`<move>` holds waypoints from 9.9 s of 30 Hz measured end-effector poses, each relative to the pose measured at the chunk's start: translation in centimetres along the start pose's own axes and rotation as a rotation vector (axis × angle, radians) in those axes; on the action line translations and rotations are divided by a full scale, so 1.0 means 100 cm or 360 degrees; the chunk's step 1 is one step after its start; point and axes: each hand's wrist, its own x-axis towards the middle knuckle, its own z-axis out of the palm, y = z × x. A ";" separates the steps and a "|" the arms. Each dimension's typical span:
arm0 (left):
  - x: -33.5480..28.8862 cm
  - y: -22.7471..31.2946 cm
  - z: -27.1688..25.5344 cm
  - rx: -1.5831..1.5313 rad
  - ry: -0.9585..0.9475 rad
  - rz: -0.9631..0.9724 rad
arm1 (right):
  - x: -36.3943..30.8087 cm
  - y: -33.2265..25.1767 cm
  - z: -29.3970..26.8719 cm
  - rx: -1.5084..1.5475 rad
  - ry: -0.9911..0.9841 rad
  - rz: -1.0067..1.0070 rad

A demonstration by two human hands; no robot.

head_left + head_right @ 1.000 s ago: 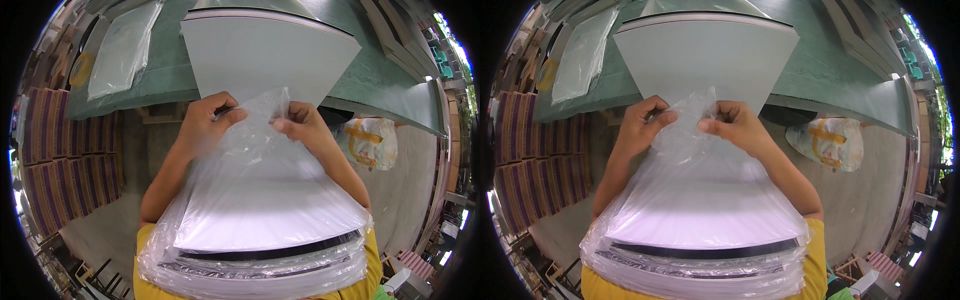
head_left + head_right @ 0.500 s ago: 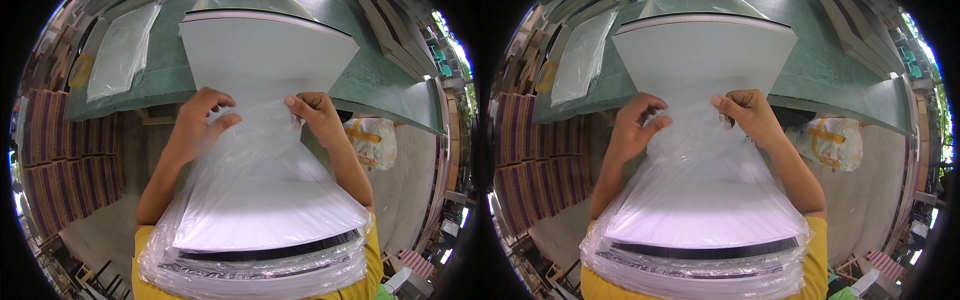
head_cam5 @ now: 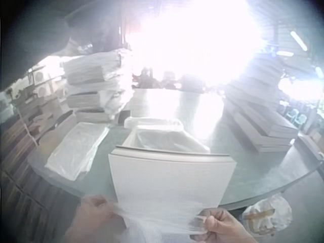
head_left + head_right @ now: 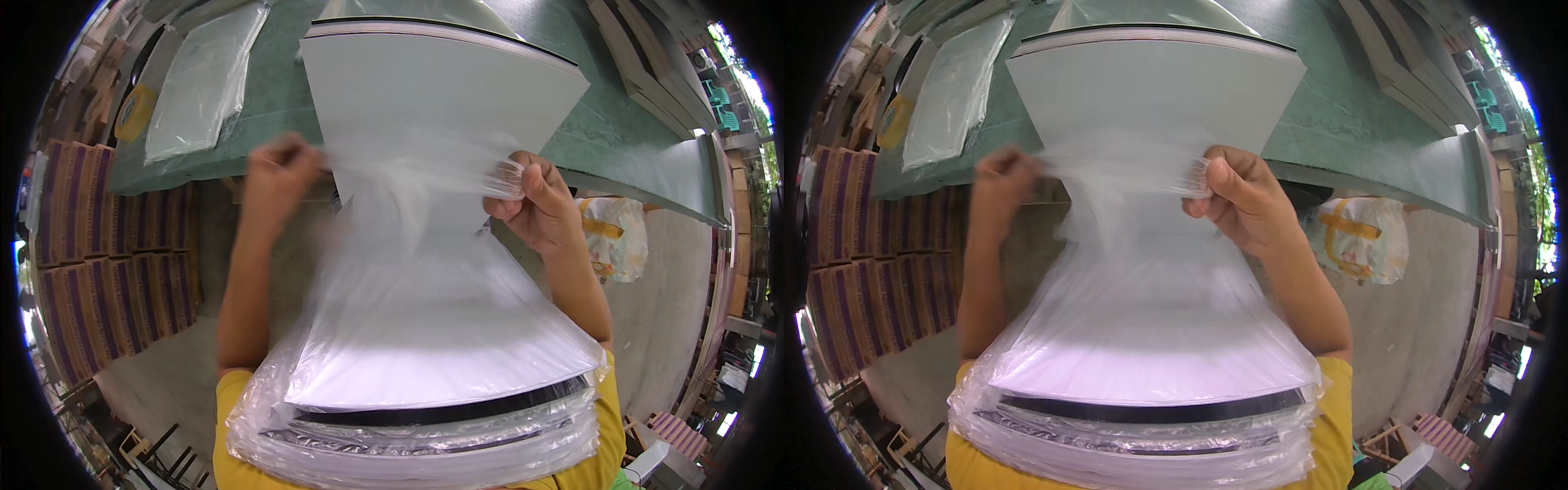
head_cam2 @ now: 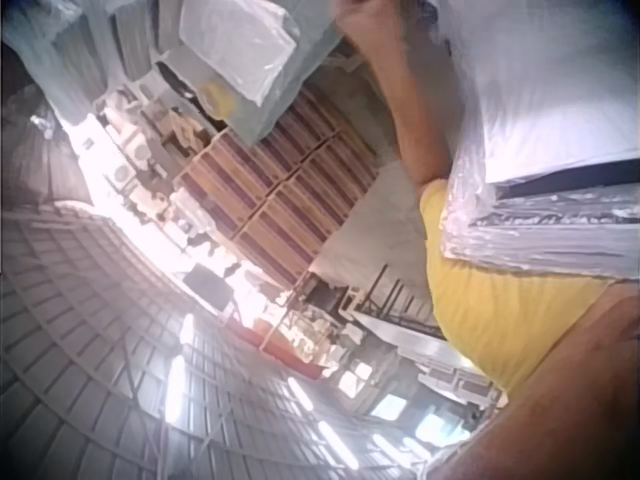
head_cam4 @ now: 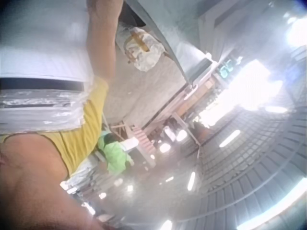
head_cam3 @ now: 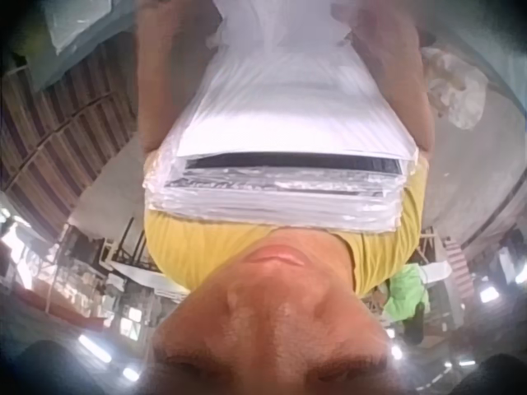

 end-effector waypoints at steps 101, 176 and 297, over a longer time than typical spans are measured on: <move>-0.037 -0.101 0.061 0.0351 -0.1803 -0.0060 | -0.034 0.041 -0.080 -0.1966 -0.0704 0.1051; -0.046 -0.009 0.002 -0.0205 -0.0057 -0.0261 | 0.012 0.025 -0.001 -0.0274 0.0087 0.0416; -0.023 0.061 0.027 -0.1118 -0.1452 0.0451 | -0.012 -0.036 0.034 -0.0253 -0.1231 0.0768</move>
